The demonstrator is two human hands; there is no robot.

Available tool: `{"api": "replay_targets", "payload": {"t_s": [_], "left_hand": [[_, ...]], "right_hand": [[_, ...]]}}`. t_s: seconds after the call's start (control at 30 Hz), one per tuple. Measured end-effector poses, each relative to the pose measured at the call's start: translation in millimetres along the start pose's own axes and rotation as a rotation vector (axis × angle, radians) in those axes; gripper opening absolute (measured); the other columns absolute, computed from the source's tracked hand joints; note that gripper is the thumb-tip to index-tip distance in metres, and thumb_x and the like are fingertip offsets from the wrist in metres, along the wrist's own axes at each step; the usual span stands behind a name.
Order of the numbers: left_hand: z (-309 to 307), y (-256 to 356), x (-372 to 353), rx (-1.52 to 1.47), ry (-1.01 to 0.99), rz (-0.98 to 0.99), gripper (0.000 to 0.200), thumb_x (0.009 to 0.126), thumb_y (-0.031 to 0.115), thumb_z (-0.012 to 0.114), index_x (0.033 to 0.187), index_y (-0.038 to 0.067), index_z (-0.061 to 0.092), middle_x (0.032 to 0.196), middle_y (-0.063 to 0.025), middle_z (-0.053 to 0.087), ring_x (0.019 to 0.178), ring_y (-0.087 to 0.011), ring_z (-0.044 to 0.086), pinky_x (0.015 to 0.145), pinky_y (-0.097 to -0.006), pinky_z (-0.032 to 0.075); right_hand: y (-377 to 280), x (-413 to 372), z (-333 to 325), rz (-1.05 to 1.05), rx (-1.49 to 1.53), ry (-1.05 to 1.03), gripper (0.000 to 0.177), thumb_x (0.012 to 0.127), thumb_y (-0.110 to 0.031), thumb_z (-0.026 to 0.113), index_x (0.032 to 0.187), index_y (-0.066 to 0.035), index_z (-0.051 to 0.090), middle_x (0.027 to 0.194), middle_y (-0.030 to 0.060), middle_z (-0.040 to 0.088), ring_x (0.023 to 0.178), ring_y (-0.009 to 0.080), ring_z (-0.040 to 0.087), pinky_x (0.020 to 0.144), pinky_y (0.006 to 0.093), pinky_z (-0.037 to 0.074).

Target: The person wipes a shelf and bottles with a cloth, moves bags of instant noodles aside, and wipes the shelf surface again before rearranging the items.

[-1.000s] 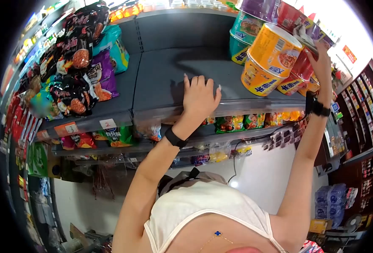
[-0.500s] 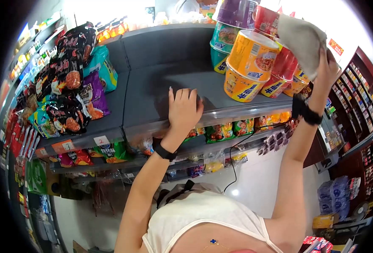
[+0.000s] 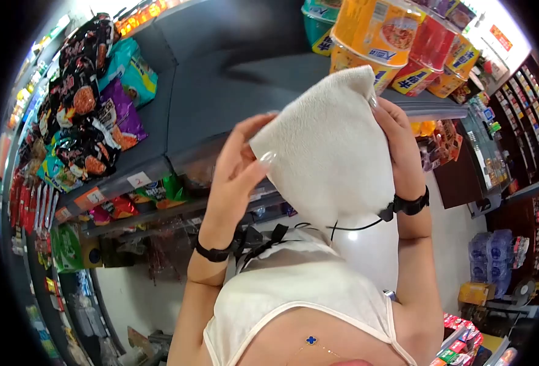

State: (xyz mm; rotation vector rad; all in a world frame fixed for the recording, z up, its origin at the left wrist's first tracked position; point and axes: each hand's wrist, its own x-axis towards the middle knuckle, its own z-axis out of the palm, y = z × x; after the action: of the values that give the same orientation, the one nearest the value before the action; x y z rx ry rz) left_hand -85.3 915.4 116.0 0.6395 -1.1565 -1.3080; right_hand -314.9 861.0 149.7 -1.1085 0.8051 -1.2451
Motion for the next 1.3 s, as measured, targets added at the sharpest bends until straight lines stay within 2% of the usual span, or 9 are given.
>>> {"api": "replay_targets", "payload": {"t_s": [0.1, 0.17, 0.2, 0.27, 0.33, 0.43, 0.53, 0.63, 1.3], "left_hand": [[-13.3, 15.9, 16.7, 0.142, 0.174, 0.131, 0.059, 0.080, -0.001, 0.054, 0.137, 0.005, 0.036, 0.116, -0.0090, 0.056, 0.099, -0.0131, 0.057, 0.087, -0.0245, 0.046], [-34.1, 21.1, 41.7, 0.300, 0.294, 0.211, 0.060, 0.082, -0.002, 0.054, 0.138, 0.008, 0.035, 0.107, -0.0082, 0.059, 0.093, -0.0113, 0.058, 0.081, -0.0224, 0.047], [-58.2, 15.7, 56.8, 0.462, 0.297, 0.294, 0.059, 0.081, 0.005, 0.059, 0.136, 0.008, 0.038, 0.114, -0.0118, 0.057, 0.099, -0.0185, 0.058, 0.084, -0.0293, 0.048], [-73.4, 9.8, 62.6, 1.231, 0.460, 0.494, 0.057, 0.081, 0.008, 0.060, 0.134, 0.008, 0.041, 0.120, -0.0142, 0.053, 0.104, -0.0257, 0.056, 0.087, -0.0350, 0.047], [-81.8, 1.9, 66.1, 1.760, 0.456, 0.550, 0.055, 0.080, 0.015, 0.062, 0.131, 0.009, 0.044, 0.130, -0.0166, 0.044, 0.112, -0.0365, 0.049, 0.093, -0.0431, 0.043], [-84.8, -35.7, 68.1, 1.595, 0.134, 0.208, 0.037, 0.089, 0.017, 0.049, 0.124, 0.004, 0.053, 0.132, -0.0142, 0.050, 0.125, -0.0289, 0.044, 0.104, -0.0388, 0.036], [-86.6, -34.3, 66.6, 1.545, 0.146, 0.154, 0.037, 0.092, 0.021, 0.043, 0.122, 0.004, 0.056, 0.133, -0.0121, 0.050, 0.128, -0.0266, 0.042, 0.106, -0.0406, 0.033], [-82.7, -33.1, 65.3, 1.687, 0.162, 0.162, 0.038, 0.092, 0.022, 0.043, 0.123, 0.004, 0.056, 0.135, -0.0113, 0.049, 0.128, -0.0264, 0.042, 0.107, -0.0428, 0.031], [-94.1, -22.2, 67.4, 1.563, 0.041, 0.176, 0.040, 0.090, 0.025, 0.047, 0.123, 0.003, 0.055, 0.135, -0.0149, 0.048, 0.128, -0.0294, 0.042, 0.107, -0.0464, 0.030]], "right_hand": [[17.0, 28.8, 12.9, 0.023, 0.025, -0.002, 0.024, 0.093, -0.017, 0.056, 0.108, 0.000, 0.062, 0.094, 0.0013, 0.066, 0.081, 0.0044, 0.059, 0.071, 0.0179, 0.046], [36.9, 72.0, 9.0, -0.181, -0.276, -0.119, 0.033, 0.090, -0.015, 0.058, 0.119, 0.001, 0.055, 0.104, 0.0075, 0.063, 0.089, 0.0136, 0.060, 0.078, 0.0240, 0.047], [47.2, 91.5, 11.7, -0.321, -0.458, -0.134, 0.037, 0.089, -0.014, 0.059, 0.122, 0.000, 0.052, 0.108, 0.0102, 0.061, 0.093, 0.0175, 0.060, 0.081, 0.0267, 0.047], [67.0, 104.5, 19.2, -0.694, -0.982, -0.065, 0.053, 0.082, -0.012, 0.061, 0.132, -0.002, 0.043, 0.124, 0.0198, 0.050, 0.109, 0.0335, 0.054, 0.094, 0.0370, 0.043], [71.9, 98.2, 40.7, -0.929, -1.165, -0.070, 0.054, 0.079, -0.008, 0.061, 0.131, -0.004, 0.044, 0.130, 0.0204, 0.044, 0.117, 0.0382, 0.046, 0.097, 0.0413, 0.040], [89.2, 92.7, 63.5, -0.909, -1.144, -0.270, 0.042, 0.082, -0.008, 0.055, 0.124, -0.003, 0.051, 0.123, 0.0201, 0.052, 0.112, 0.0365, 0.051, 0.094, 0.0412, 0.043], [105.5, 102.4, 71.5, -0.808, -1.142, -0.377, 0.033, 0.086, -0.010, 0.048, 0.117, -0.003, 0.057, 0.109, 0.0173, 0.062, 0.103, 0.0339, 0.057, 0.089, 0.0406, 0.046], [93.7, 104.8, 70.9, -0.624, -1.068, -0.453, 0.033, 0.086, -0.011, 0.048, 0.117, -0.003, 0.057, 0.113, 0.0156, 0.061, 0.104, 0.0341, 0.056, 0.089, 0.0407, 0.046], [86.3, 94.6, 81.7, -0.431, -1.032, -0.349, 0.041, 0.078, -0.013, 0.060, 0.118, -0.004, 0.058, 0.118, 0.0145, 0.061, 0.107, 0.0324, 0.058, 0.091, 0.0348, 0.045]]}}
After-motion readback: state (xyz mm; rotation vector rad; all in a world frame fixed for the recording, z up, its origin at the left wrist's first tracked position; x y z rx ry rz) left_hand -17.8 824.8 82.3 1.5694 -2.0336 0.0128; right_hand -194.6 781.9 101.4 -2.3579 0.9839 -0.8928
